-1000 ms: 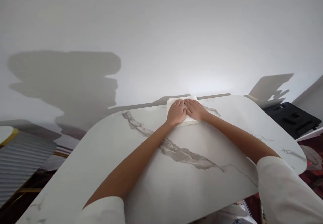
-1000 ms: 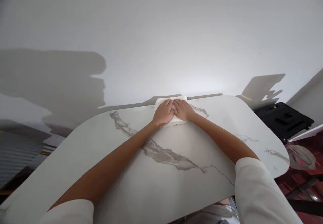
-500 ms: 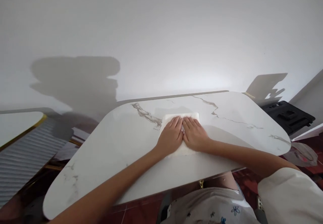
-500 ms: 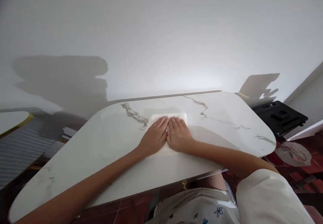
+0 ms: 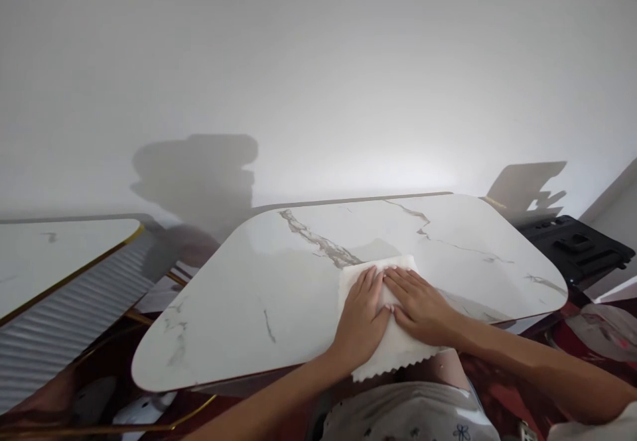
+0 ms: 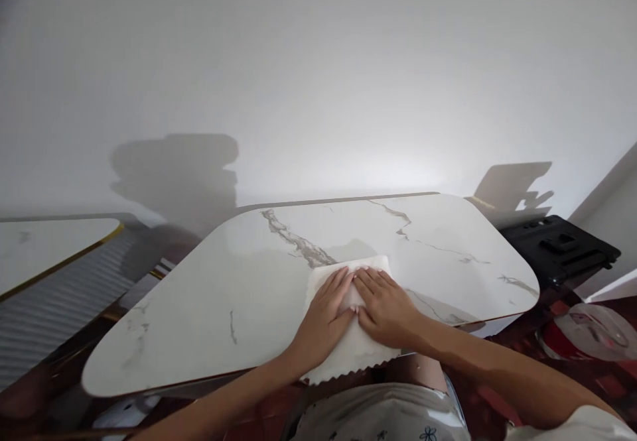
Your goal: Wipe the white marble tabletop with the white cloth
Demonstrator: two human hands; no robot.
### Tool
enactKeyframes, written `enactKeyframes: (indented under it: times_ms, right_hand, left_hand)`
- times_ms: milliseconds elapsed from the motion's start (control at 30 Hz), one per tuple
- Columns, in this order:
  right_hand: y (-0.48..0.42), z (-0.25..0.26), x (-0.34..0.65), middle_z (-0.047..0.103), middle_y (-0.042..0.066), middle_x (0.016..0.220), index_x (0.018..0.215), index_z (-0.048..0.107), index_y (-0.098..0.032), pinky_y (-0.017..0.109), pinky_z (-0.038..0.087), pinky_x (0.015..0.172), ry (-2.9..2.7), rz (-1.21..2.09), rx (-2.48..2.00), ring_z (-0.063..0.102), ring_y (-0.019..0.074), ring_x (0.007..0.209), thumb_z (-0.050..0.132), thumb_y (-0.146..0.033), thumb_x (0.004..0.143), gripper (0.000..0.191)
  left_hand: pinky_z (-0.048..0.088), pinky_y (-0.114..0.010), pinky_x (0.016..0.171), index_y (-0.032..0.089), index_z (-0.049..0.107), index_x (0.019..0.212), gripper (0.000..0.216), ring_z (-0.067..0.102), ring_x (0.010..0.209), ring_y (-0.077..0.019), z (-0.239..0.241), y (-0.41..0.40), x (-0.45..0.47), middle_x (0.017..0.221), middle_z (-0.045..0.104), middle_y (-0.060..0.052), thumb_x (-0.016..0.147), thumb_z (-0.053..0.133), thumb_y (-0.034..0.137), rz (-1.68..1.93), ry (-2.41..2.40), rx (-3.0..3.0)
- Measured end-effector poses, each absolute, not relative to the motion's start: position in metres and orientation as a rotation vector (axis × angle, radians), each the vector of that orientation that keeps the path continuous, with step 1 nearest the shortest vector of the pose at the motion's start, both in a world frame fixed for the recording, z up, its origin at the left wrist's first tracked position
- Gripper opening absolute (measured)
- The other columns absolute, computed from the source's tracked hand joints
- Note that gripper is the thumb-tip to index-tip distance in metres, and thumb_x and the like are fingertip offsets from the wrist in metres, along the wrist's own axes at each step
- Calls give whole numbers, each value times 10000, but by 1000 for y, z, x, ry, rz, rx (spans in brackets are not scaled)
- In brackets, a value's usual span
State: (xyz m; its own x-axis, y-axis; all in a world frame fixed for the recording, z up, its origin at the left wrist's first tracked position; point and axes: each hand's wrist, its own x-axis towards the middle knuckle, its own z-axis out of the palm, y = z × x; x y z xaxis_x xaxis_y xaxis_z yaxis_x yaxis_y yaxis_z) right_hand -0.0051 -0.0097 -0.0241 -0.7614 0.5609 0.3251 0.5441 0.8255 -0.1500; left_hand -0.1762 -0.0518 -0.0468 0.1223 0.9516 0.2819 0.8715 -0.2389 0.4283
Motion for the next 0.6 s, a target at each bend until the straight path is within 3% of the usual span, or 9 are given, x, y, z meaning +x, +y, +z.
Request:
enactKeyframes:
  times_ms: [233, 400, 600]
  right_hand:
    - [70, -17, -2, 430, 173, 1424, 1408, 383, -52, 480, 332, 1083, -2702, 58, -1065, 383, 262, 1329, 384, -195, 856, 570]
    - [137, -18, -44, 418, 153, 1440, 1400, 392, -50, 411, 279, 1108, -2671, 39, -1077, 361, 245, 1341, 370, -204, 900, 524]
    - [208, -16, -96, 487, 136, 1389, 1342, 465, -76, 350, 301, 1077, -2641, 12, -1013, 422, 221, 1293, 410, -210, 921, 445]
  left_hand:
    - [314, -458, 1118, 121, 461, 1328, 484, 397, 1329, -264, -38, 47, -153, 1406, 467, -142, 859, 355, 180, 848, 1843, 2185]
    - [318, -406, 1112, 62, 502, 1247, 414, 441, 1280, -251, -36, 112, -185, 1321, 525, -176, 881, 325, 145, 866, 1927, 2331]
    - [361, -415, 1069, 117, 511, 1188, 359, 483, 1225, -244, -34, 178, -235, 1252, 558, -152, 870, 345, 114, 864, 2012, 2396]
